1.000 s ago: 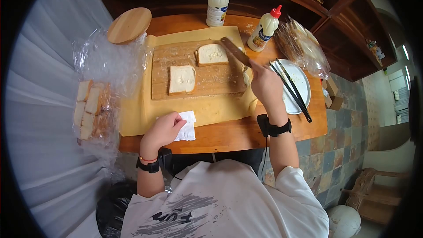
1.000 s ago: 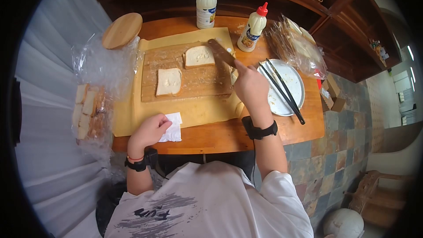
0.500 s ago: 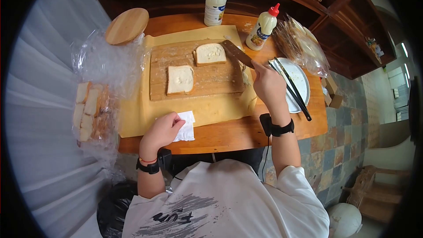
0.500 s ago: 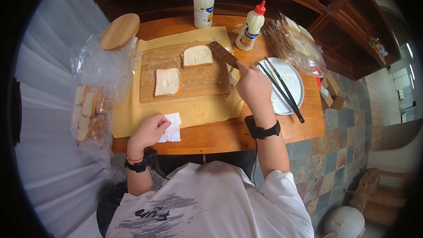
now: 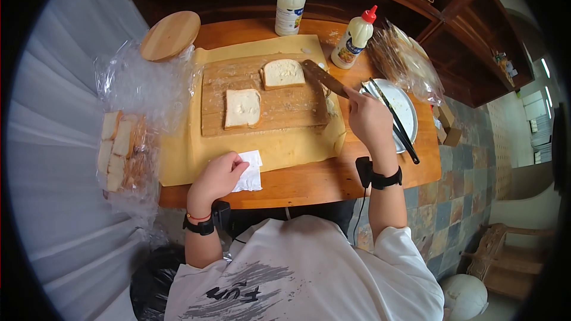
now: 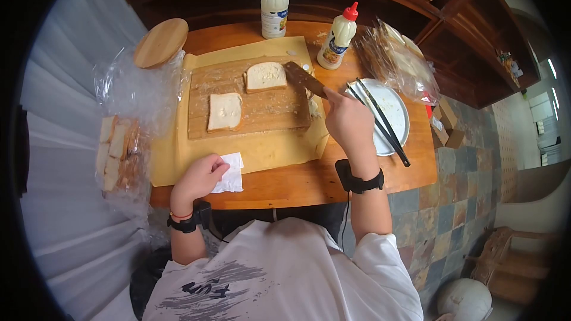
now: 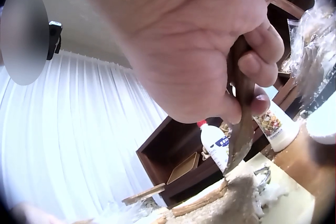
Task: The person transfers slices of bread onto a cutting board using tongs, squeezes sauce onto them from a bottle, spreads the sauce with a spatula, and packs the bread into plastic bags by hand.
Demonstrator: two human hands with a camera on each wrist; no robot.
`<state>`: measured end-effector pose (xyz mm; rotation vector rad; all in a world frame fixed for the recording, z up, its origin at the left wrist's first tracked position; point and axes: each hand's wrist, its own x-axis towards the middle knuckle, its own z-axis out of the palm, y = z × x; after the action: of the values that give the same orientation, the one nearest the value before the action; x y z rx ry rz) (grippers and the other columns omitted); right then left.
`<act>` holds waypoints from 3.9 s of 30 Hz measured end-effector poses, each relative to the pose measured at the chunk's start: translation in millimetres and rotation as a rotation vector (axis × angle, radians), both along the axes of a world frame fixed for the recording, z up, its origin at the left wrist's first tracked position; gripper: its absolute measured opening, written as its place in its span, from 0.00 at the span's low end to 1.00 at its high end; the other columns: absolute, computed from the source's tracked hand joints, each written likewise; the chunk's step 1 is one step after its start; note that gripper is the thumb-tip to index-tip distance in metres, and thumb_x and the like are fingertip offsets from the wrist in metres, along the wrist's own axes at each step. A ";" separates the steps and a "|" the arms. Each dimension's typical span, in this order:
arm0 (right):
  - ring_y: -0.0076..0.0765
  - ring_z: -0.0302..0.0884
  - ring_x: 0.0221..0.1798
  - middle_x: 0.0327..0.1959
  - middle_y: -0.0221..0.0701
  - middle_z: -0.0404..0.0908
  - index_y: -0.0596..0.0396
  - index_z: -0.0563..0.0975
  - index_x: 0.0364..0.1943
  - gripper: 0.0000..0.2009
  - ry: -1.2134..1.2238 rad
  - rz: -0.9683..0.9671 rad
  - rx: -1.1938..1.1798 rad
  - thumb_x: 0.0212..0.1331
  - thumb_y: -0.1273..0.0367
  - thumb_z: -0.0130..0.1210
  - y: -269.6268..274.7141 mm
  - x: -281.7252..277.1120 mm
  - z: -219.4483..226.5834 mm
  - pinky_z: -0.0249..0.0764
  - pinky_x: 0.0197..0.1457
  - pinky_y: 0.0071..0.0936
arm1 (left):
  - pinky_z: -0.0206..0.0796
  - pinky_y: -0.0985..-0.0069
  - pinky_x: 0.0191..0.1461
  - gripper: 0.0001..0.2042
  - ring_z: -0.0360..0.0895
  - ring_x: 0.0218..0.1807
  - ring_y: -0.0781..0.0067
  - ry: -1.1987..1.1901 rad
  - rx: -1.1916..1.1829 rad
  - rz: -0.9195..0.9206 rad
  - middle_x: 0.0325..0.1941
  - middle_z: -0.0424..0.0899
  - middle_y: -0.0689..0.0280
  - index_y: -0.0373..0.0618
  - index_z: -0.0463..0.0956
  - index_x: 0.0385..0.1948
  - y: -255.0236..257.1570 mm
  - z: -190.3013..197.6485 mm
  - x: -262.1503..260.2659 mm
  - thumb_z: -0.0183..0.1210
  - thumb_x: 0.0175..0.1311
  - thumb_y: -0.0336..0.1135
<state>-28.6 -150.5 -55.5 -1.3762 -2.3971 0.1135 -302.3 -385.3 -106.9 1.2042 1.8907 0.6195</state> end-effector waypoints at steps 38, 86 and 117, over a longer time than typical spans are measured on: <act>0.54 0.85 0.40 0.39 0.41 0.87 0.42 0.87 0.54 0.15 0.057 0.132 -0.085 0.67 0.70 0.55 -6.5 -33.5 -11.1 0.80 0.43 0.44 | 0.73 0.63 0.39 0.14 0.83 0.34 0.53 0.030 -0.018 -0.005 0.33 0.86 0.49 0.33 0.80 0.39 0.5 3.6 0.1 0.62 0.72 0.40; 0.51 0.82 0.47 0.42 0.41 0.84 0.47 0.79 0.62 0.21 0.114 0.098 -0.141 0.65 0.67 0.57 -10.8 2.6 -52.7 0.81 0.50 0.44 | 0.68 0.71 0.34 0.13 0.74 0.28 0.75 -0.012 -0.051 0.079 0.26 0.80 0.63 0.34 0.76 0.34 3.0 -1.0 7.8 0.61 0.74 0.37; 0.56 0.86 0.46 0.41 0.45 0.88 0.52 0.85 0.49 0.16 0.059 -0.503 -0.205 0.57 0.63 0.68 -25.1 238.7 24.0 0.80 0.50 0.46 | 0.75 0.60 0.42 0.12 0.84 0.38 0.50 0.469 0.603 -0.539 0.34 0.86 0.55 0.41 0.79 0.37 270.3 133.2 241.5 0.65 0.67 0.40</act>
<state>210.1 -175.6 -31.5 -1.9945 -1.9627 0.2644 -60.8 -114.9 26.4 2.3170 1.6489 0.6592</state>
